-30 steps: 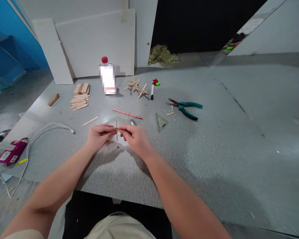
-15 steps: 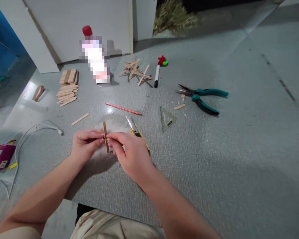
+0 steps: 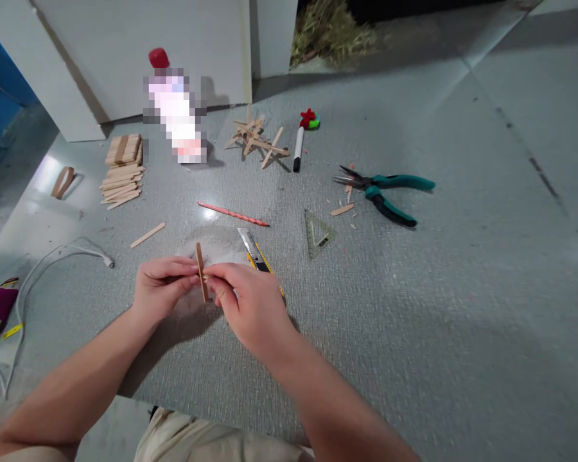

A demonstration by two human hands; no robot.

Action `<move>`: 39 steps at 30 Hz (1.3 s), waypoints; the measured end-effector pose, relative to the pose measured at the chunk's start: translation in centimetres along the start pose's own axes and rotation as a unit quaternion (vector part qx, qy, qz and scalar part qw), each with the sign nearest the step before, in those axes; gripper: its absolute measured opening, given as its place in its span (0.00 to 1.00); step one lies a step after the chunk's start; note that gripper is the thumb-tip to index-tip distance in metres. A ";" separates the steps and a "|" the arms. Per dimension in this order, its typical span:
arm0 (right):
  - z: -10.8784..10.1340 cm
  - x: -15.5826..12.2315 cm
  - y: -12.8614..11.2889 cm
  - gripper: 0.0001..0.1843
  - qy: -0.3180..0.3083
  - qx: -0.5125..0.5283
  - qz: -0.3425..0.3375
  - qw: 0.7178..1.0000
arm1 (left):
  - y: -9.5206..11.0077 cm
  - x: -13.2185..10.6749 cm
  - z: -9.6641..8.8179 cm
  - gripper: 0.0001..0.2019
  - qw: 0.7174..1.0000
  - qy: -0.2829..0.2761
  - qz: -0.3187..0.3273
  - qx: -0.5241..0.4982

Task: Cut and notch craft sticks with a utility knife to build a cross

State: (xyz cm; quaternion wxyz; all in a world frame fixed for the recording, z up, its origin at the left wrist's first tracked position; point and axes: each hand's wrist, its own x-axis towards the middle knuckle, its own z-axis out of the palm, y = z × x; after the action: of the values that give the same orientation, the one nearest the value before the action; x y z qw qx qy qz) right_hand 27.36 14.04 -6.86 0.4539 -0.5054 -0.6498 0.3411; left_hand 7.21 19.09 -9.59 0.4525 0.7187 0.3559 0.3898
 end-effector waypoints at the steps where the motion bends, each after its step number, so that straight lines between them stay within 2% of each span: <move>1: 0.0 0.0 0.0 0.10 0.000 -0.001 0.000 1.000 | 0.0 0.0 0.0 0.11 1.000 0.000 0.001 0.000; 16: 0.4 0.0 0.0 0.11 -0.012 0.001 0.000 1.000 | -0.4 -0.1 -0.4 0.11 1.000 -0.016 -0.002 -0.013; 29: 1.0 0.2 1.5 0.13 -0.002 -0.018 0.028 0.999 | -1.8 0.2 0.2 0.19 0.990 -0.060 -0.075 -0.100; 34: 1.6 0.4 2.8 0.15 -0.002 -0.030 0.043 0.999 | -2.6 0.3 0.2 0.16 0.987 -0.049 -0.116 -0.096; 39: 1.4 0.4 3.8 0.16 0.039 -0.087 0.047 0.994 | -3.2 0.9 -0.9 0.16 0.983 -0.018 -0.171 -0.058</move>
State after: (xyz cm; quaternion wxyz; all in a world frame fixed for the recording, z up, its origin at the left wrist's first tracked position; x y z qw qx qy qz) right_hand 27.34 15.43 -10.67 0.4168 -0.5863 -0.6339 0.2842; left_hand 6.32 21.25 -12.08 0.5596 0.6265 0.4425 0.3139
